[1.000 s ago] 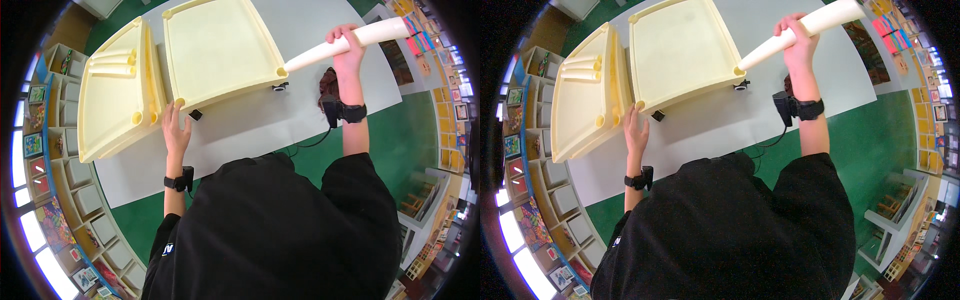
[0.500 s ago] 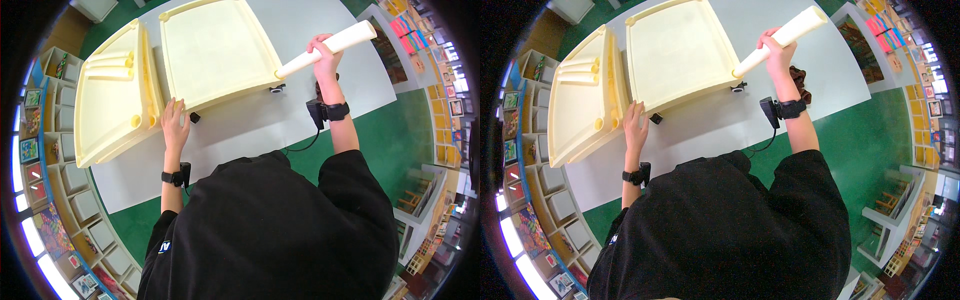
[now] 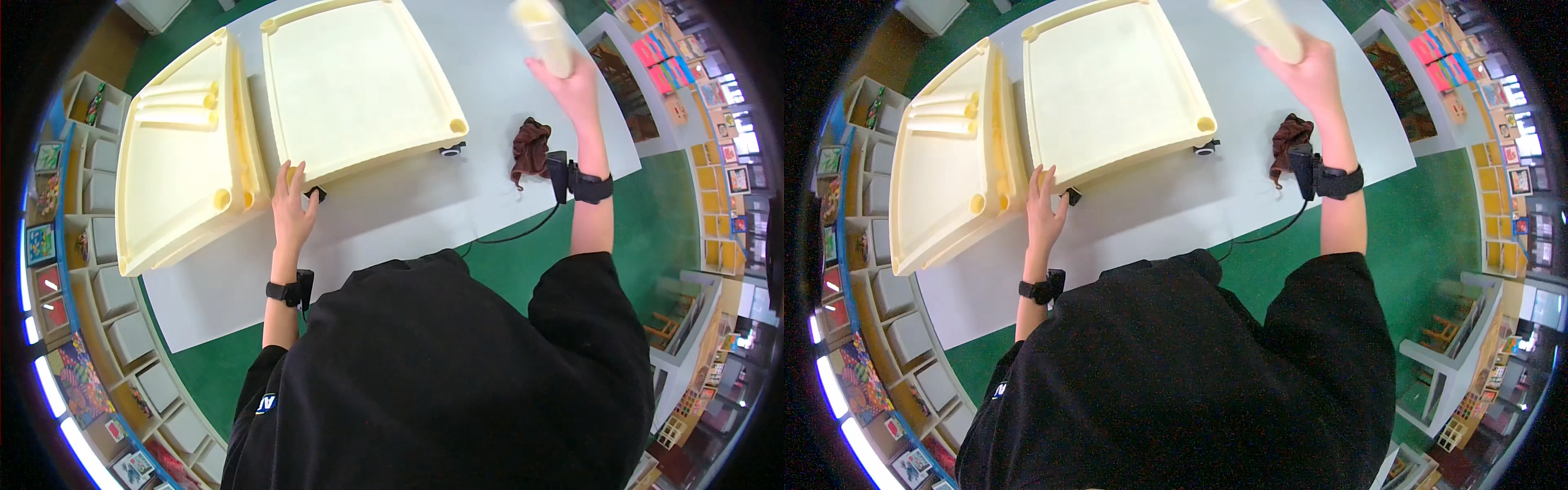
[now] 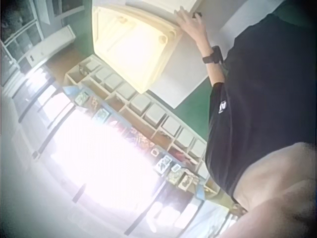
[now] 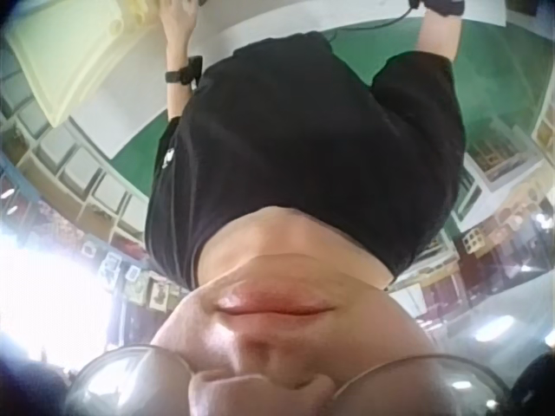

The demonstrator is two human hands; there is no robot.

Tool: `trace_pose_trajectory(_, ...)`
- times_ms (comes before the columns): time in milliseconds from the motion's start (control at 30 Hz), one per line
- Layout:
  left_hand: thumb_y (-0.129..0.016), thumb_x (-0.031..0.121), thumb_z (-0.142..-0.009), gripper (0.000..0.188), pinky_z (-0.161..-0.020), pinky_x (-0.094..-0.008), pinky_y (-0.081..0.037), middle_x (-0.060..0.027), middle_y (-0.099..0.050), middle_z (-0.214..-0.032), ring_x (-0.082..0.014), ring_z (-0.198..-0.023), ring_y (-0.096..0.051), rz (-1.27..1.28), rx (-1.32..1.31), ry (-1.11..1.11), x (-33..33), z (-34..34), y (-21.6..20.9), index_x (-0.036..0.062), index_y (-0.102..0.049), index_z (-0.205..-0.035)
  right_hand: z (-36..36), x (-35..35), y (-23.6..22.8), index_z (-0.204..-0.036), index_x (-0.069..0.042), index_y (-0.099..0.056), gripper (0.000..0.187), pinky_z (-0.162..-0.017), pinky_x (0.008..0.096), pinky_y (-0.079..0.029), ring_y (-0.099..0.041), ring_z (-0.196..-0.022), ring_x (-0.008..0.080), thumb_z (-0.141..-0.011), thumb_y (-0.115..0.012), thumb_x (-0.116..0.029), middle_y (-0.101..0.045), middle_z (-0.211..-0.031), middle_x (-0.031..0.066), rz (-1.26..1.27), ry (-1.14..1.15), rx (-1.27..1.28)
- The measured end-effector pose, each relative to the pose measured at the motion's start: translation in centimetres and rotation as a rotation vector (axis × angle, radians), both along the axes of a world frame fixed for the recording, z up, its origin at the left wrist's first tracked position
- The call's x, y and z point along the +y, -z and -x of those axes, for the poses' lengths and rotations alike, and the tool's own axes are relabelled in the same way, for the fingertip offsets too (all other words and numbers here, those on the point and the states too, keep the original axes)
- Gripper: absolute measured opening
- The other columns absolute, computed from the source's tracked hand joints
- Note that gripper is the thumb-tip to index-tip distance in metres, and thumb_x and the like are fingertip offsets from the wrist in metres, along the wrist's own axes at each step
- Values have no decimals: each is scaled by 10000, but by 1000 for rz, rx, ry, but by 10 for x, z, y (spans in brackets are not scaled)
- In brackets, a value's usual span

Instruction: The person assembles a plastic cart by inserting four support poles into the corners of a tray, then placing another tray on top of the poles.

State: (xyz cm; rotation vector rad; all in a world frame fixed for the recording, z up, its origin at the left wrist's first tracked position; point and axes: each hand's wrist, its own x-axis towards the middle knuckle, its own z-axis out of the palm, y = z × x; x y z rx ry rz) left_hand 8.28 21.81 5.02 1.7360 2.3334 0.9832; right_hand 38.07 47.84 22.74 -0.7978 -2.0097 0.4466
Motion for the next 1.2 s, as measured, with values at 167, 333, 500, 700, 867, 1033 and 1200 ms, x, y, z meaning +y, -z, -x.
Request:
trace_pose_trajectory(167, -555, 126, -730, 526, -895, -410, -327, -120, -297, -1275, -303, -1107, -376, -30, -56, 8, -1, -1, 5, 154, -376, -1224, 4, 1, 23, -729, -87, -556, 102, -560, 381, -459, -582, -640, 276, -630, -559, -106, -578, -663, 107, -398, 119, -1037)
trace_pose_trajectory(333, -554, 138, -734, 532, -888, -410, -328, -111, -300, -1271, -297, -1100, -377, 28, -59, 11, -4, -2, 5, 156, -364, -1231, -2, -3, 44, -698, -100, -571, 74, -560, 352, -465, -588, -665, 238, -629, -557, -76, -571, -661, 72, -381, 108, -1332)
trace_pose_trajectory(500, -551, 164, -740, 515, -876, -413, -330, -104, -303, -1270, -290, -1101, -374, 21, -24, -30, -3, -3, 13, 163, -369, -1222, 5, 2, 65, -687, -103, -566, 93, -571, 350, -448, -577, -670, 237, -604, -562, -61, -566, -664, 66, -363, 53, -1347)
trace_pose_trajectory(700, -547, 212, -744, 499, -888, -433, -298, -90, -310, -1262, -284, -1116, -350, 67, -1, -49, -2, -4, 8, 174, -373, -1210, 8, 2, 68, -678, -105, -565, 99, -569, 348, -446, -576, -672, 227, -594, -583, -56, -561, -661, 56, -374, 30, -1403)
trace_pose_trajectory(867, -533, 226, -747, 475, -915, -482, -239, -66, -329, -1224, -294, -1152, -274, 199, 406, -86, -1, 0, -1, 175, -384, -1195, 16, 1, 63, -625, -113, -566, 76, -542, 336, -439, -577, -639, 214, -591, -589, -49, -556, -620, 45, -486, -55, -1309)
trace_pose_trajectory(1033, -553, 215, -740, 388, -917, -477, -250, -77, -370, -1176, -318, -1133, -295, 93, 283, -16, 8, 8, 5, 145, -449, -1108, 34, 4, 64, -561, -119, -610, 52, -446, 319, -449, -591, -537, 205, -586, -585, -80, -571, -535, 36, -595, -144, -1353)
trace_pose_trajectory(1200, -594, 183, -723, 286, -883, -437, -321, -87, -428, -1085, -333, -1090, -336, 12, 104, 47, 10, 13, 2, 103, -504, -983, 55, -13, 54, -554, -133, -607, 43, -414, 290, -422, -583, -508, 159, -572, -603, -94, -562, -513, -6, -661, -34, -1690)
